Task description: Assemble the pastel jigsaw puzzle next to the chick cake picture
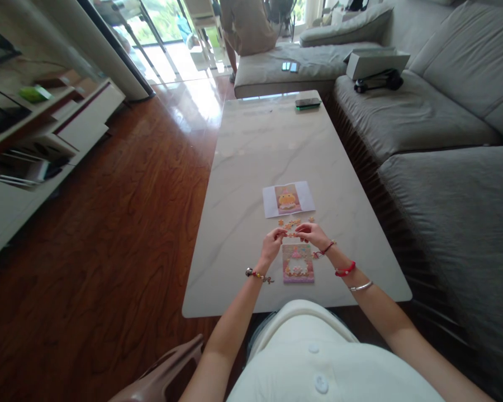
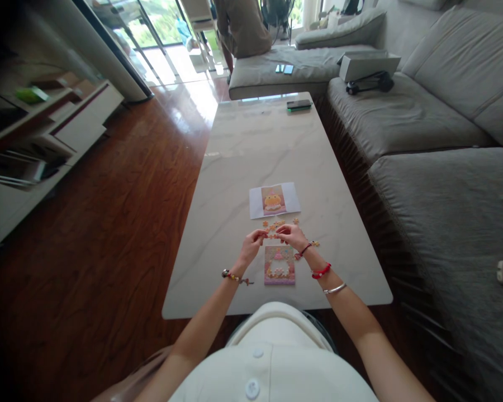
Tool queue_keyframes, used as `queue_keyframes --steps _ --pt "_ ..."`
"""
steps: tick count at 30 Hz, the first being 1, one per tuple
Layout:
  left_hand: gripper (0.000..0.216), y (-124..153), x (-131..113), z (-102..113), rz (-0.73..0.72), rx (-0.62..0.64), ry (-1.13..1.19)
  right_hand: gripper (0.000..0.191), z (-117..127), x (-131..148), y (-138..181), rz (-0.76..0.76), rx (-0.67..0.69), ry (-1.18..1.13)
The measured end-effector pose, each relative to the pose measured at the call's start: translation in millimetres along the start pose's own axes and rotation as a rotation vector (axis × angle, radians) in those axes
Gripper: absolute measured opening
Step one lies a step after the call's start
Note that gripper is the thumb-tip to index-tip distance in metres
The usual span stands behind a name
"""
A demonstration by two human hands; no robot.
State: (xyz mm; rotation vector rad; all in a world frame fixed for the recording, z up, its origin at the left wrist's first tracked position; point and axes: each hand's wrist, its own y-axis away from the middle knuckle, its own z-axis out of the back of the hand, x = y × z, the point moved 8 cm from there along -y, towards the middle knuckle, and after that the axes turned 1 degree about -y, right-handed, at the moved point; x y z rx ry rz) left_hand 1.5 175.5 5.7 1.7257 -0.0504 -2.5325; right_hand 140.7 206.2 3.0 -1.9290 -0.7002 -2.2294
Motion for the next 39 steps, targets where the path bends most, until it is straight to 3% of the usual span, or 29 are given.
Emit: queue_keyframes --steps 2,7,12,20,31,39 --pt "0.018 17.0 2.0 1.3 -0.025 0.006 -0.100 0.022 -3.6 -10.2 13.5 -0.012 0.001 0.038" --pt "0.021 79.9 4.6 -7.1 -0.243 0.118 -0.569 0.015 -19.9 -44.1 51.2 -0.075 -0.016 0.180" --pt "0.025 114.7 11.3 -19.4 -0.373 0.223 -0.748 0.007 -31.7 -59.2 60.7 -0.020 -0.086 0.347" --pt "0.027 115.8 11.2 -25.5 -0.394 0.237 -0.823 0.011 -33.3 -59.9 61.2 -0.011 -0.180 0.411" --pt "0.031 112.1 15.9 -26.6 -0.403 0.239 -0.835 0.016 -40.1 -55.2 56.4 -0.031 -0.083 0.536" --pt "0.037 107.9 13.0 -30.5 -0.403 0.288 -0.884 0.015 -46.7 -49.9 54.3 0.017 -0.041 0.757"
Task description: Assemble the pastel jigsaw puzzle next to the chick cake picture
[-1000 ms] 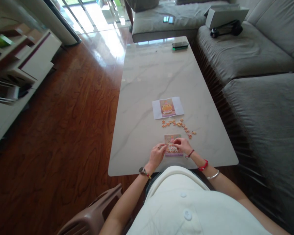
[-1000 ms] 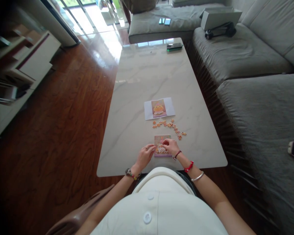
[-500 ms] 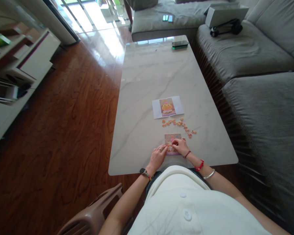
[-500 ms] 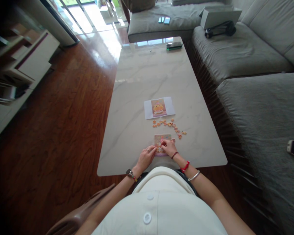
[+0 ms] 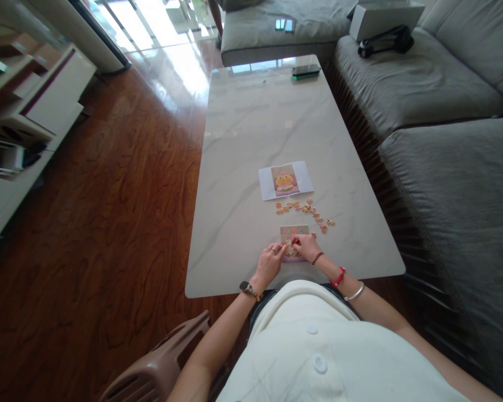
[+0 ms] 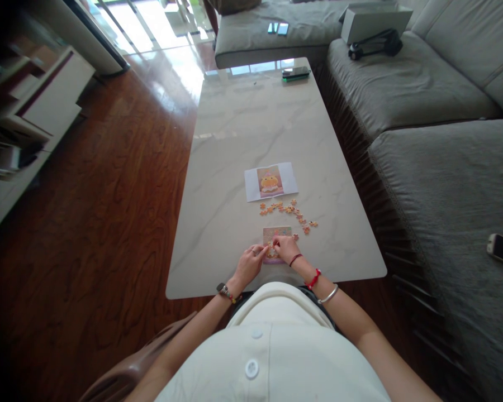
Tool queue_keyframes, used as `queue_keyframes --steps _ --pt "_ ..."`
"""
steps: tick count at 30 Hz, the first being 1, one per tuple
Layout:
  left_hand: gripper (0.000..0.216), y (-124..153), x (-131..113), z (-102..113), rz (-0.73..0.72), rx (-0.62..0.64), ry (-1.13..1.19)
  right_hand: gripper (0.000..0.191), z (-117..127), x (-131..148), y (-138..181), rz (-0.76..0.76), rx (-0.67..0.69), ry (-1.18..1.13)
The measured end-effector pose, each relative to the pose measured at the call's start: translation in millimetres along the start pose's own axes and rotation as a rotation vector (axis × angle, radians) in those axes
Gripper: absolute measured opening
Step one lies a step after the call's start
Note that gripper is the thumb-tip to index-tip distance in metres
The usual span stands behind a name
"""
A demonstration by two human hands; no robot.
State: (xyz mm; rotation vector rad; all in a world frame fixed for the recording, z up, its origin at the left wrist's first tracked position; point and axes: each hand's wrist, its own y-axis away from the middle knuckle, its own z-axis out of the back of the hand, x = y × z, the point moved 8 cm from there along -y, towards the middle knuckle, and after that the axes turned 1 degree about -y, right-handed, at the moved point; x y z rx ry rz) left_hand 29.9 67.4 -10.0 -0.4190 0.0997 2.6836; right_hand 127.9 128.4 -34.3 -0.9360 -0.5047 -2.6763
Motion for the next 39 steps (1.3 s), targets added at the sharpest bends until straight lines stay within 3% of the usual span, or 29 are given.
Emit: queue_keyframes --steps 8,16,28,35,39 --pt "0.037 -3.2 -6.6 -7.7 -0.027 0.068 -0.102 0.018 -3.5 24.4 21.1 0.234 -0.024 0.237" --pt "0.030 -13.3 -0.6 3.6 -0.121 0.082 -0.014 0.025 -6.1 33.4 39.0 0.391 0.006 0.435" --pt "0.034 4.2 3.7 1.1 -0.112 -0.038 0.060 0.022 -5.7 43.2 25.4 0.412 0.163 0.487" --pt "0.033 2.6 2.0 2.2 -0.079 0.000 -0.012 0.023 -4.7 34.6 33.0 0.481 0.053 0.380" --pt "0.036 3.4 2.9 0.1 -0.056 0.029 -0.012 0.024 -6.0 34.4 34.4 0.474 0.030 0.437"
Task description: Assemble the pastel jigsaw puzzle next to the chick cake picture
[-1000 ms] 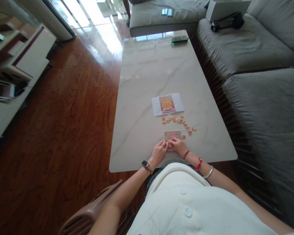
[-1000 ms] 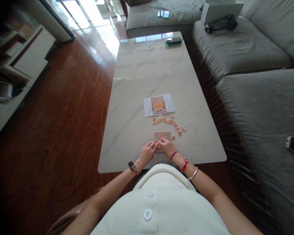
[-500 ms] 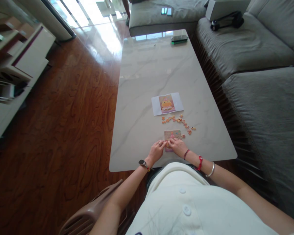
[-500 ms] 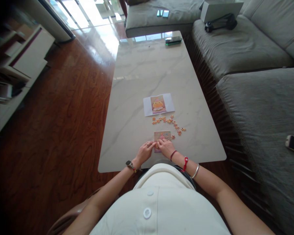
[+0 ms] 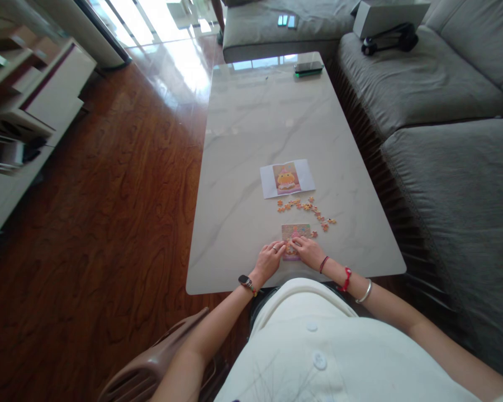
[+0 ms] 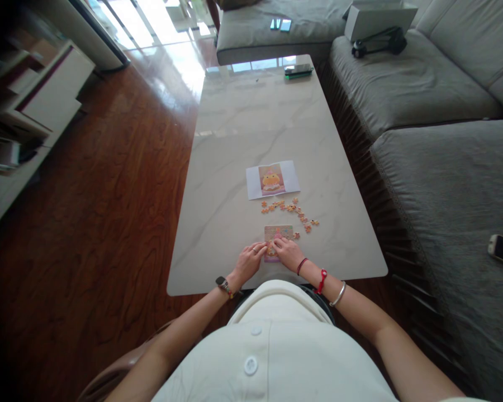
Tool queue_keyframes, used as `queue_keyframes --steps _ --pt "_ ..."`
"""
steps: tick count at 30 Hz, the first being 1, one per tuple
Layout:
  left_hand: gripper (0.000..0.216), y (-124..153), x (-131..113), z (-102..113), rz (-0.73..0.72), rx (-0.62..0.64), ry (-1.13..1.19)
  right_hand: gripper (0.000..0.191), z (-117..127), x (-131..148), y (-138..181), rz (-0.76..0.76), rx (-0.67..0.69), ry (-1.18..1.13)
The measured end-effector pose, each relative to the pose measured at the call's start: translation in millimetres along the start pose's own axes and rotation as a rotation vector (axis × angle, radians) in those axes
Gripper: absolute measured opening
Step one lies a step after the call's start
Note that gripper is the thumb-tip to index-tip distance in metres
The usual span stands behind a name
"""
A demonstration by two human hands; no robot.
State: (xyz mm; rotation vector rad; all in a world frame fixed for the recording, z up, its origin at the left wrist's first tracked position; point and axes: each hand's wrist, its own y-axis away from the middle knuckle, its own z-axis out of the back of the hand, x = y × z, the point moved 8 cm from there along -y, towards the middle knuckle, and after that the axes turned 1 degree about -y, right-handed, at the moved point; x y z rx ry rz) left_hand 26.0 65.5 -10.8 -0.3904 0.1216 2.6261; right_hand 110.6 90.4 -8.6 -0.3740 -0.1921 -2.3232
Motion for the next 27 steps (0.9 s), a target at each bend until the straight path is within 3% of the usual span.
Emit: queue_keyframes --steps 8,18,27 --pt "0.041 1.9 0.9 -3.7 0.001 0.009 -0.010 0.025 -5.7 9.7 -5.9 0.025 0.107 0.105" --pt "0.040 -2.0 -4.9 -4.4 0.007 0.001 -0.073 0.032 -5.8 -1.0 22.5 -0.003 0.012 0.058" --pt "0.041 1.1 4.2 1.6 0.094 -0.040 0.115 0.030 -0.2 -4.6 20.6 -0.107 -0.010 -0.079"
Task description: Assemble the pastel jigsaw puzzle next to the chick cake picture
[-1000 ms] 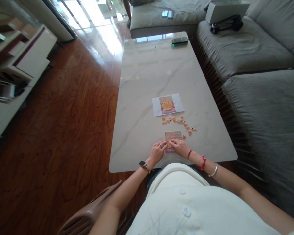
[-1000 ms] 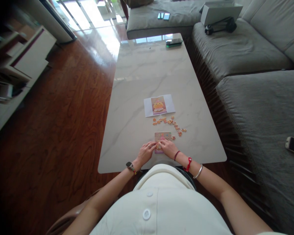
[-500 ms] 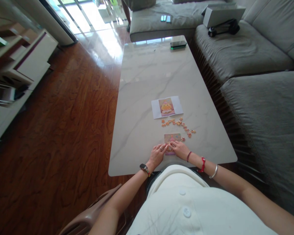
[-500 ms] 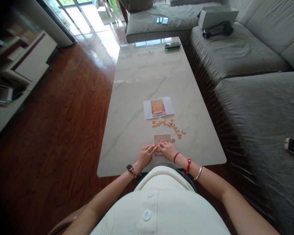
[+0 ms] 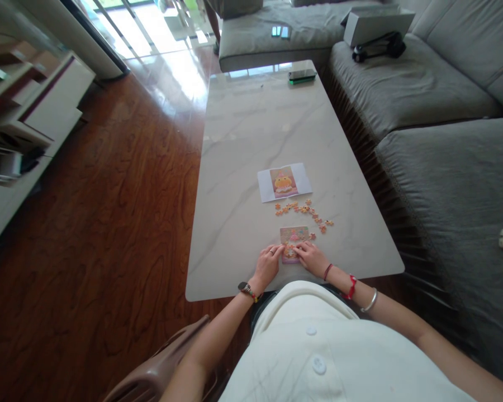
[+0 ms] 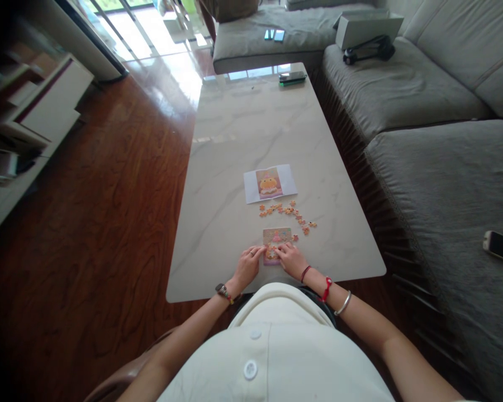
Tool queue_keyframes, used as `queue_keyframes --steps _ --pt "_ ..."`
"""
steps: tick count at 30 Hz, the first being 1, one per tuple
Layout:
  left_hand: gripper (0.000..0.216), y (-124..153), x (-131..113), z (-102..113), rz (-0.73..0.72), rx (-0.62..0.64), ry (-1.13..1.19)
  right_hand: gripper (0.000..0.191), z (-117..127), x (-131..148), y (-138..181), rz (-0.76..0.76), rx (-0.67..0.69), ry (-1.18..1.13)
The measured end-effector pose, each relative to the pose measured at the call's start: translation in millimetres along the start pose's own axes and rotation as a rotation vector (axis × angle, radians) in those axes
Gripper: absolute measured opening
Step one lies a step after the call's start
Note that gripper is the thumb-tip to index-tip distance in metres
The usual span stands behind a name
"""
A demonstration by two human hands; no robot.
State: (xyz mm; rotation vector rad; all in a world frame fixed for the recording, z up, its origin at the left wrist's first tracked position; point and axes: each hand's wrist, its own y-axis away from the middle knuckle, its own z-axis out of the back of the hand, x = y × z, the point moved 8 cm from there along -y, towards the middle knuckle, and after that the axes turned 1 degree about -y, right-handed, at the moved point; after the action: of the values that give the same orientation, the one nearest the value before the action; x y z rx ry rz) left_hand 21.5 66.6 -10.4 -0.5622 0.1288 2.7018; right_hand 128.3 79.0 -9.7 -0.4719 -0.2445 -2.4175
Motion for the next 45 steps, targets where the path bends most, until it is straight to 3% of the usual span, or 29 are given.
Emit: queue_keyframes --steps 8,21,38,41,45 --pt "0.040 13.4 -3.4 -2.2 -0.021 0.029 0.022 0.020 0.6 -10.8 4.8 -0.114 -0.179 -0.126" --pt "0.040 27.2 -5.9 1.9 -0.094 -0.066 -0.019 0.013 3.9 -12.9 -0.3 -0.123 -0.193 -0.140" --pt "0.027 18.2 -17.1 -3.4 -0.101 0.042 -0.003 0.015 6.4 -16.5 -0.7 -0.122 -0.223 -0.229" --pt "0.025 4.8 -7.8 8.5 -0.040 -0.058 0.159 0.012 20.5 -25.6 -11.3 -0.154 -0.283 -0.336" --pt "0.020 -51.7 21.9 45.1 0.141 -0.357 0.508 0.018 64.5 -58.6 -58.1 -0.224 -0.418 -0.616"
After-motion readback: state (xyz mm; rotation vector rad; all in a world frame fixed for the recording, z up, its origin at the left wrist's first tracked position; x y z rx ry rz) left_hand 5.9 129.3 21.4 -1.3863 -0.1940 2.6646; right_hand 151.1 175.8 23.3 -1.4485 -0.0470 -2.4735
